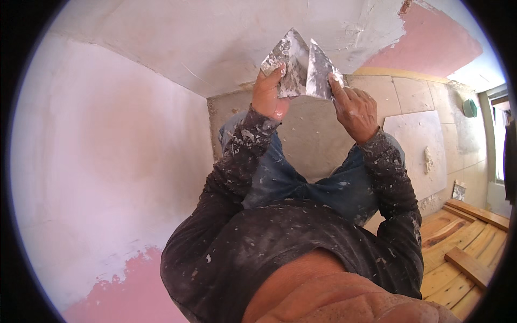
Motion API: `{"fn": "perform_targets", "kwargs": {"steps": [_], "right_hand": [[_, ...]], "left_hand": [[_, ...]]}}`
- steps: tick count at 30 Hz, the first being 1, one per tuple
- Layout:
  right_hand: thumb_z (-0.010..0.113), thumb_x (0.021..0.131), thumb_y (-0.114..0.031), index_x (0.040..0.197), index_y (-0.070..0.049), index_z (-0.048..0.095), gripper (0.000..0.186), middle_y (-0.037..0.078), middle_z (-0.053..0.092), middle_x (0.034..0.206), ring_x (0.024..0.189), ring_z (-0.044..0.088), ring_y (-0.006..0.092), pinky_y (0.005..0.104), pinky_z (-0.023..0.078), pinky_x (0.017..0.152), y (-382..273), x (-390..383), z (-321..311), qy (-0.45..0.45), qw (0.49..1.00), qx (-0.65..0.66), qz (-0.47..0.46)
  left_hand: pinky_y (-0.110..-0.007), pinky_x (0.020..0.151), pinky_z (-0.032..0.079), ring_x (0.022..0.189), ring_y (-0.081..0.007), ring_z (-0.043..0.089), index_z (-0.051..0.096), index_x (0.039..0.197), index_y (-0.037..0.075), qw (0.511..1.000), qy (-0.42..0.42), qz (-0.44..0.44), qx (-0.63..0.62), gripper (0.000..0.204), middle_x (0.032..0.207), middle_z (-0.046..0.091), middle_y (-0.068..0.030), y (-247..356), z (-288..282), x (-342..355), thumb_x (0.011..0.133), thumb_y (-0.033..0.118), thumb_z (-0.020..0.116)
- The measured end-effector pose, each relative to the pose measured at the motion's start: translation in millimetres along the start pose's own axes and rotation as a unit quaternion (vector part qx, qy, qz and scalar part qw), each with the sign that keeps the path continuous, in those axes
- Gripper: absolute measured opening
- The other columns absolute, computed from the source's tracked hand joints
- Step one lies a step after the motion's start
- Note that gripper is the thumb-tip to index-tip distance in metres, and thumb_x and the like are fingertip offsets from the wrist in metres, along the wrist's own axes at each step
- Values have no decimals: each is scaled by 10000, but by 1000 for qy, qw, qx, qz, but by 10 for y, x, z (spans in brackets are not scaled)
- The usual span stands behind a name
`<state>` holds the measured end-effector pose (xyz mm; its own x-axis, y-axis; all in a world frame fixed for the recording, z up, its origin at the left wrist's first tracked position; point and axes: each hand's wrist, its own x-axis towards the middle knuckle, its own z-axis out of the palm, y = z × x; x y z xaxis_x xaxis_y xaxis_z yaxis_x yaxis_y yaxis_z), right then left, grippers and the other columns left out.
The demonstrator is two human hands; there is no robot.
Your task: The person kneels on the floor and uses a trowel and hawk to apply white plaster to a wall corner and adjacent surface. The person repeatedly scoops plaster from the hawk and spreads it along the wall, smoothing the surface.
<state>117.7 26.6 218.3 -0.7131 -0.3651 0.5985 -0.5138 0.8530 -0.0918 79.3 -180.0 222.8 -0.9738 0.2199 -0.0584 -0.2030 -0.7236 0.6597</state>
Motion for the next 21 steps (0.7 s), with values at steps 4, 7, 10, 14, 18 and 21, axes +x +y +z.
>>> {"fn": "perform_targets", "kwargs": {"steps": [4,7,10,14,18,21], "right_hand": [[574,782,-103,1142,-97,593,361,113,569,667,626,587,255,370,464,561,272,-99,274,-131,991,-28,19],[549,847,-150,982,-19,620,201,128,617,759,670,586,252,350,449,584,329,-326,386,-211,960,54,173],[556,858,-196,943,0,613,221,200,571,677,598,548,295,349,438,562,212,-170,116,-126,927,227,269],[525,886,-197,942,18,573,228,196,526,704,618,514,287,315,412,567,120,-119,114,-71,959,240,135],[543,875,-131,972,12,585,178,177,577,790,643,506,278,295,416,587,71,-99,207,-149,912,274,267],[548,875,-146,968,24,593,198,139,591,762,647,508,212,289,418,606,132,-128,367,-130,957,226,126]], "left_hand": [[-423,916,446,1076,-236,539,449,1243,28,999,-2,40,-25,358,1186,541,-101,135,105,-94,905,141,485],[-438,913,448,1084,-231,537,445,1251,34,990,4,87,-111,379,1184,542,-109,400,-94,6,896,153,498],[-463,945,429,1111,-251,521,443,1252,38,980,70,159,-102,368,1191,539,-125,1003,-658,95,896,129,477],[-459,937,439,1093,-258,536,472,1207,44,968,104,215,-81,322,1161,563,-116,1293,-1708,-235,894,119,478],[-462,942,437,1110,-273,522,483,1186,43,940,268,157,-143,296,1188,548,-128,676,-2873,-241,899,117,482],[-510,955,407,1120,-296,512,474,1192,33,895,377,115,-208,304,1203,540,-136,126,-3825,-148,904,128,491]]}}
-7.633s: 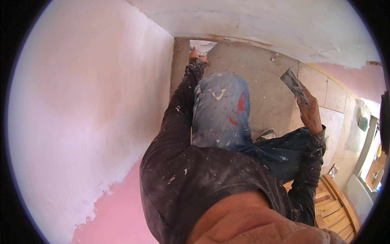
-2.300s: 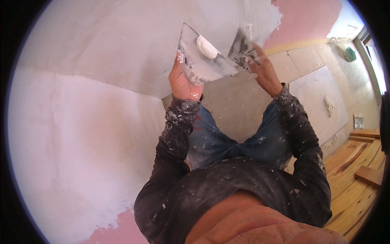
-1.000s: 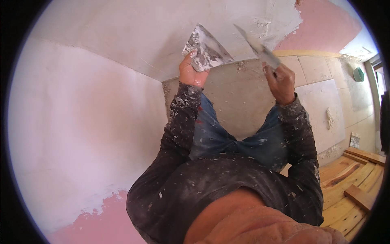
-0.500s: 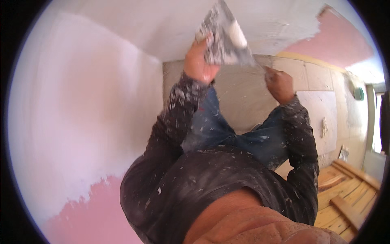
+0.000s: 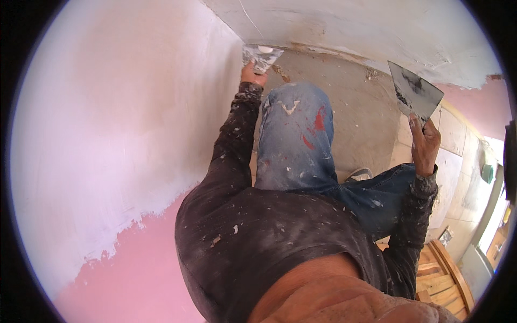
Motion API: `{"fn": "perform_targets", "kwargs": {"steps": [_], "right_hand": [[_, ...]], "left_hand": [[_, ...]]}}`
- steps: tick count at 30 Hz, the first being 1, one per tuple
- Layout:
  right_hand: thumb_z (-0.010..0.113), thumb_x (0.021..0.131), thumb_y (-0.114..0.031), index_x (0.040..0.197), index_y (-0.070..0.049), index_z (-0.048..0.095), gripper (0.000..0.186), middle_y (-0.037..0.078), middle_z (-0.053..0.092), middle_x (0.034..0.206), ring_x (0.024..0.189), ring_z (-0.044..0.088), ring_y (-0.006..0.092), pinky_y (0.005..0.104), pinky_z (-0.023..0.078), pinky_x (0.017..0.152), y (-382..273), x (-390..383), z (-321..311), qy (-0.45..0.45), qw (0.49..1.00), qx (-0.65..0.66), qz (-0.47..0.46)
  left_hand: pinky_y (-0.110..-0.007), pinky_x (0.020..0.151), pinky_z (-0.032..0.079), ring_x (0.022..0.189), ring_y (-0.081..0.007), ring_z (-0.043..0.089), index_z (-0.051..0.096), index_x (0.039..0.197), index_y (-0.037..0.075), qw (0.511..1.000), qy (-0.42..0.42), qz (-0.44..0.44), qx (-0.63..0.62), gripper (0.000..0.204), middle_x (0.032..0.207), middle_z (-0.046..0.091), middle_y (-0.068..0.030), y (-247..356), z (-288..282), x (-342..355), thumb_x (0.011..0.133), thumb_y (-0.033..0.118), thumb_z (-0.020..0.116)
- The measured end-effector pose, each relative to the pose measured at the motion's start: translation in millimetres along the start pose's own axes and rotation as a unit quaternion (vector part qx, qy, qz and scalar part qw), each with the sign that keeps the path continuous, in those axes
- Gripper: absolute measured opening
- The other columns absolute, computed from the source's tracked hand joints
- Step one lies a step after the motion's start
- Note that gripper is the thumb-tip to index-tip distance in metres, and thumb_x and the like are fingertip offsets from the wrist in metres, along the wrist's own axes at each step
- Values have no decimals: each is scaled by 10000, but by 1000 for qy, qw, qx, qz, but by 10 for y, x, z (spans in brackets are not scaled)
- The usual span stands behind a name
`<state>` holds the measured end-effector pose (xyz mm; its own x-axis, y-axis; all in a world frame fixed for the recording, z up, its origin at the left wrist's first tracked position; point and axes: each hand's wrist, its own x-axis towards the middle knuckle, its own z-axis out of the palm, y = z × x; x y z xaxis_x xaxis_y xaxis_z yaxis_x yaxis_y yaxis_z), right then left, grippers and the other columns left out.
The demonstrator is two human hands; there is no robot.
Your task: The person kneels on the floor and uses a trowel and hawk to apply white plaster to a wall corner and adjacent surface. The person repeatedly scoops plaster from the hawk and spreads it along the wall, smoothing the surface.
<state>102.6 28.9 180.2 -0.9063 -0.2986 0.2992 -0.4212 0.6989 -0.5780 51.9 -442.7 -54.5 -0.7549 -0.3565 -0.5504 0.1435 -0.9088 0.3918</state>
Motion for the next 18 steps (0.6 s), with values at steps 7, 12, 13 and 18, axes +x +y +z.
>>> {"fn": "perform_targets", "kwargs": {"steps": [7,12,13,18], "right_hand": [[553,892,-185,963,64,591,262,56,582,749,716,471,101,264,414,647,-60,128,113,-11,972,138,191],[557,888,-192,946,64,593,265,65,584,739,704,471,105,263,413,646,-115,159,130,-42,973,115,197],[560,886,-192,940,67,591,266,73,582,734,701,471,105,266,412,640,-113,148,131,-42,972,114,200],[567,878,-190,911,78,577,270,109,543,677,662,445,108,290,400,589,-122,111,96,-47,977,88,189]], "left_hand": [[-509,989,372,1181,-302,464,434,1248,20,999,-8,-44,-19,356,1277,484,-139,-567,-335,835,929,178,420],[-522,1024,337,1220,-318,423,383,1288,14,998,44,-37,-16,390,1321,441,-148,-716,-226,1035,947,204,373],[-525,1025,336,1226,-318,415,380,1292,14,998,39,-42,-21,390,1329,429,-153,-726,-207,1052,950,202,365],[-539,1039,311,1266,-317,360,365,1313,27,996,-34,-53,55,392,1372,370,-157,-660,-108,1099,967,204,316]]}}
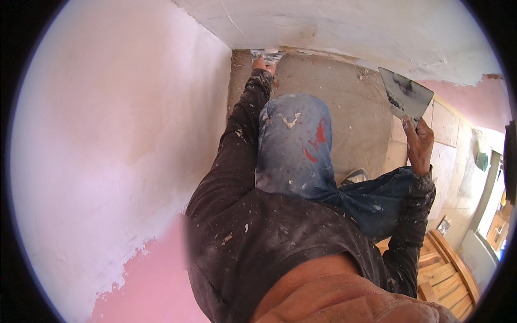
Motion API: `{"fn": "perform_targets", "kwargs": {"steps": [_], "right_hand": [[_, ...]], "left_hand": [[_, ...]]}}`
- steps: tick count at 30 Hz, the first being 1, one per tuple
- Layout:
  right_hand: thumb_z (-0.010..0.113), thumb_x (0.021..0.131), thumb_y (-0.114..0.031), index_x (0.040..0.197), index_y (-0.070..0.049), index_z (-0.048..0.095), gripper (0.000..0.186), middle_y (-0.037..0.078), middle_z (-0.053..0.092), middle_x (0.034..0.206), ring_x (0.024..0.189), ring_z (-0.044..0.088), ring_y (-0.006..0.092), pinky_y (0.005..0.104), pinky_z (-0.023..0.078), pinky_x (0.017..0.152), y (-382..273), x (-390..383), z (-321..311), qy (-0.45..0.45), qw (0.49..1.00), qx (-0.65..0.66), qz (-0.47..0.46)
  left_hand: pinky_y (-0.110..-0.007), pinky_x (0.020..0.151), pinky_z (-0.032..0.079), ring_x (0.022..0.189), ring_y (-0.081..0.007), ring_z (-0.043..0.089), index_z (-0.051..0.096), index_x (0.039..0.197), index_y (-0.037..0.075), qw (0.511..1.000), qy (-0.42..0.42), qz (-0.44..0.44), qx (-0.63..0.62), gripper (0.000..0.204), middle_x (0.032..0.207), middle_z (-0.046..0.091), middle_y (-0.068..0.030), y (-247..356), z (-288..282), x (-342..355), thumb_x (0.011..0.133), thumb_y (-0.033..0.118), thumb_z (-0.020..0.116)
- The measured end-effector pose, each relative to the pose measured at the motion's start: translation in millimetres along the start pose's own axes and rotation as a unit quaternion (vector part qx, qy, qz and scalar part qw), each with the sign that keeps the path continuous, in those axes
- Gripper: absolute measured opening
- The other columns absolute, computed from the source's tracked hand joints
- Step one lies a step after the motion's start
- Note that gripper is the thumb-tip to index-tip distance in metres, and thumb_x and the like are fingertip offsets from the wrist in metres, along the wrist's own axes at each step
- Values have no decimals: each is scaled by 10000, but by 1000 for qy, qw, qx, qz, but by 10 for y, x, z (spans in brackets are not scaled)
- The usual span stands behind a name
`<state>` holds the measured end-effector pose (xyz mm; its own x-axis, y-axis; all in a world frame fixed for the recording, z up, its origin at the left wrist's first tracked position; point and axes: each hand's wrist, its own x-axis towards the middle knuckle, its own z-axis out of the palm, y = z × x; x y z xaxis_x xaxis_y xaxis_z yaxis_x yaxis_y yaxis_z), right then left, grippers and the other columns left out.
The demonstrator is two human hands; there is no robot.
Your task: The person kneels on the floor and uses a trowel and hawk to apply white plaster to a wall corner and adjacent surface. The person repeatedly scoops plaster from the hawk and spreads it along the wall, smoothing the surface.
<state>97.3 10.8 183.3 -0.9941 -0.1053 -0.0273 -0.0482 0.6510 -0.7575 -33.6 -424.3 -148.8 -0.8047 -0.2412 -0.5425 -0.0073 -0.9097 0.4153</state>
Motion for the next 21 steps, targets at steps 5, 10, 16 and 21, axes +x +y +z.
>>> {"fn": "perform_targets", "kwargs": {"steps": [5,10,16,21], "right_hand": [[547,870,-175,842,68,550,244,142,482,621,573,394,164,315,374,541,-16,-46,-61,14,996,-22,-86],[545,864,-182,783,51,525,248,170,434,597,528,365,212,334,356,511,-119,-116,-161,8,996,-1,-87],[571,854,-183,710,54,495,288,168,412,574,513,354,204,340,340,492,-177,-214,-272,26,994,11,-105],[583,852,-174,719,62,519,278,160,441,581,524,393,174,322,354,503,-117,-258,-292,48,990,19,-129]], "left_hand": [[-602,1037,264,1274,-346,335,340,1323,21,997,39,-13,-66,403,1394,323,-172,164,448,-23,961,199,331],[-637,1032,231,1289,-378,286,279,1326,-20,995,61,-13,-81,435,1401,270,-215,531,828,-150,940,166,353],[-653,1021,238,1267,-385,321,271,1316,-44,996,86,-7,-36,449,1356,324,-234,977,1732,-648,926,155,373],[-636,1039,256,1230,-399,359,303,1293,-103,942,-199,68,261,412,1327,368,-253,1506,2445,-1423,908,38,354]]}}
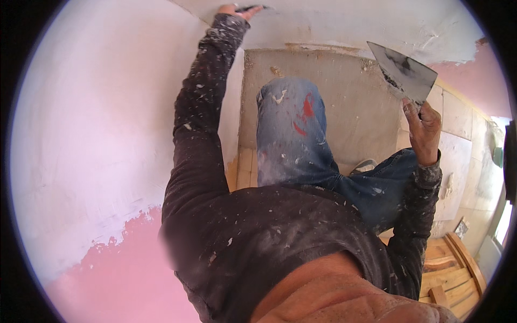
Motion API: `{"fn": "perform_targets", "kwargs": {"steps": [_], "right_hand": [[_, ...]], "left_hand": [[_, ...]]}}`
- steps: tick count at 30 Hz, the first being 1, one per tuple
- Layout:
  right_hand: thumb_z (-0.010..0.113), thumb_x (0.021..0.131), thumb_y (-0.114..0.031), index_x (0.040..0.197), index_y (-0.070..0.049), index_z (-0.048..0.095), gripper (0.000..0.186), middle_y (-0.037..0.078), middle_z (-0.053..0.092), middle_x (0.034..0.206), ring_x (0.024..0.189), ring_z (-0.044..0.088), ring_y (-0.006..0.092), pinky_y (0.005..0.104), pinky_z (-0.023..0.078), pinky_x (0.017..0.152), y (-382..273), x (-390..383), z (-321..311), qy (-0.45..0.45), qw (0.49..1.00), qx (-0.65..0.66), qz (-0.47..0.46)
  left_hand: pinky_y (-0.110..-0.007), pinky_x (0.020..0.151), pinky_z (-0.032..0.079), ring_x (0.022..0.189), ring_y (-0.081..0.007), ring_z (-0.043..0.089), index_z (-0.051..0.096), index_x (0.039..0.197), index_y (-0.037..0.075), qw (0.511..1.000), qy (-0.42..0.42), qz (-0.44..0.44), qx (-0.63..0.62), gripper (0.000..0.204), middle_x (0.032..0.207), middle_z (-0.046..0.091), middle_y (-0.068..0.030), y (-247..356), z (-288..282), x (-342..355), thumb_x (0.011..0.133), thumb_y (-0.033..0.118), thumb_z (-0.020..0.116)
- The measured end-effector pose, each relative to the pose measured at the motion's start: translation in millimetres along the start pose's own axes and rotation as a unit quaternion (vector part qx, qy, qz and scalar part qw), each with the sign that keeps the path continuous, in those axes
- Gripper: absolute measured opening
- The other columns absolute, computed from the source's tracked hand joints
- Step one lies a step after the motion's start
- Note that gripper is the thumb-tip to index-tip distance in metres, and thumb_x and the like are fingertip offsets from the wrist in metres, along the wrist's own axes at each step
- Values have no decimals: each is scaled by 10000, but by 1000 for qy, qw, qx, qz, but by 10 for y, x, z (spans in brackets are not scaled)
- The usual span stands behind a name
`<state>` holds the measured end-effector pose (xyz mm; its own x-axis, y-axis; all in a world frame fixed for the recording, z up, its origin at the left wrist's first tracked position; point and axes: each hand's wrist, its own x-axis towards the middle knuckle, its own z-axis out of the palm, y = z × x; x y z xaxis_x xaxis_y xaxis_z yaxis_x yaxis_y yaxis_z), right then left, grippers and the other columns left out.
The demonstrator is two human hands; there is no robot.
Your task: The person kneels on the floor and uses a trowel and hawk to apply white plaster to a wall corner and adjacent surface. The person repeatedly scoops plaster from the hawk and spreads it along the wall, smoothing the surface.
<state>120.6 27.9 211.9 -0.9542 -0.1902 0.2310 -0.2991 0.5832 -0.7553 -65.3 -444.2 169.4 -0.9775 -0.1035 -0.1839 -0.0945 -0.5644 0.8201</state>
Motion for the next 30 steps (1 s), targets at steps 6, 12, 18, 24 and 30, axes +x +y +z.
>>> {"fn": "perform_targets", "kwargs": {"steps": [6,12,18,24,30], "right_hand": [[576,854,-117,941,61,603,200,112,573,695,622,468,111,266,400,582,-62,12,11,-33,997,7,62],[543,884,-122,994,58,594,218,61,576,732,686,448,74,253,396,607,154,99,123,-71,996,-39,32],[568,897,-184,1023,28,614,252,13,634,840,744,495,66,229,405,668,240,160,250,-83,988,13,132],[564,887,-180,866,54,571,235,-2,507,677,649,401,73,251,346,563,158,205,292,-76,987,-9,139],[550,885,-159,794,53,540,231,15,451,618,605,373,87,272,332,516,39,209,255,-85,991,-15,103]], "left_hand": [[-601,1029,312,1220,-383,393,337,1280,-82,971,-25,64,-230,404,1310,404,-229,-135,-245,-410,884,-12,380],[-614,981,350,1182,-370,428,379,1275,2,941,176,19,-287,386,1296,423,-200,-1830,-1007,-507,896,58,426],[-622,997,320,1200,-364,410,402,1254,2,906,226,-38,-357,359,1308,425,-184,-2533,-1651,-258,901,66,383],[-621,1002,320,1204,-363,404,394,1257,-12,914,259,-40,-310,371,1301,431,-184,-2593,-1649,-19,892,46,366],[-623,1021,287,1252,-370,354,353,1307,14,915,244,-23,-320,406,1359,365,-187,-2387,-1774,137,903,39,331]]}}
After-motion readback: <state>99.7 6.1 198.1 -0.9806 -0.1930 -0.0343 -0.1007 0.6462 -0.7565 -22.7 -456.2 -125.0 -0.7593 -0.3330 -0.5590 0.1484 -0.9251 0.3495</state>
